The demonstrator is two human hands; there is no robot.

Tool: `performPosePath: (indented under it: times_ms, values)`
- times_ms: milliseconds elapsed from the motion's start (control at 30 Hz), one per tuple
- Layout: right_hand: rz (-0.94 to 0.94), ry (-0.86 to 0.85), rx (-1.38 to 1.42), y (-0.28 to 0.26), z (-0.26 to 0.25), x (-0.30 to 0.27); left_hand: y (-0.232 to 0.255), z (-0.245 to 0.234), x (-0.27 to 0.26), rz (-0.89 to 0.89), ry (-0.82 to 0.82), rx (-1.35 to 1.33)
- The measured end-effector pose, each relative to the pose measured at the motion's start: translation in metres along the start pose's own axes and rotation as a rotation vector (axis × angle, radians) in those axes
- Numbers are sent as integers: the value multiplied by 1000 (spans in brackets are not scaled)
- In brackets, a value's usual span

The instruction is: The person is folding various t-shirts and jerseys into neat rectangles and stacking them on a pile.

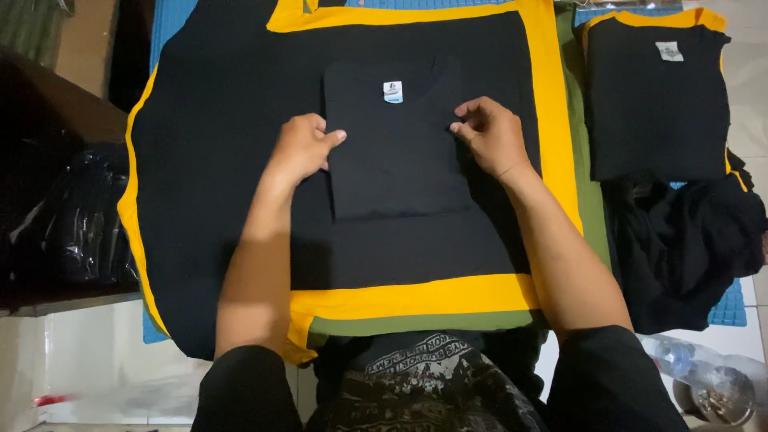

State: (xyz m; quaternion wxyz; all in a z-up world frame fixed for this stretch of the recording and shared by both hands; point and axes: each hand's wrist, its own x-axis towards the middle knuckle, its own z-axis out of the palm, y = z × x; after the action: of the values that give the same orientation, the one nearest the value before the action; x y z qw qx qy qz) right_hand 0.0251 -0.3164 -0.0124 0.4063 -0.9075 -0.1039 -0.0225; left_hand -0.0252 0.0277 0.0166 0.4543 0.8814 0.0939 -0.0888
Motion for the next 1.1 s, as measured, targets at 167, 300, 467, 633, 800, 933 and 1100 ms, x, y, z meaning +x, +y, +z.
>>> performPosePath:
  times_ms: [167, 300, 467, 633, 800, 933, 1100]
  values:
    - [28, -24, -204, 0, 9, 0, 3, 2, -2, -22, -31, 100]
    - [129, -111, -486, -30, -9, -14, 46, -6, -29, -109, 87, 569]
    - [14, -170, -605, -27, 11, -19, 33, 1, -20, -25, 15, 621]
    - [58, -197, -435, -21, 6, -14, 20, 3, -10, -3, -21, 546]
    - [59, -198, -6, -16, -32, -6, -3, 12, 6, 64, -69, 52]
    - [122, -221, 61, 13, -68, 7, 53, 53, -21, 43, -153, -329]
    - [-63, -2, -64, 105, -127, 14, 74, 138, 9, 12, -266, -633]
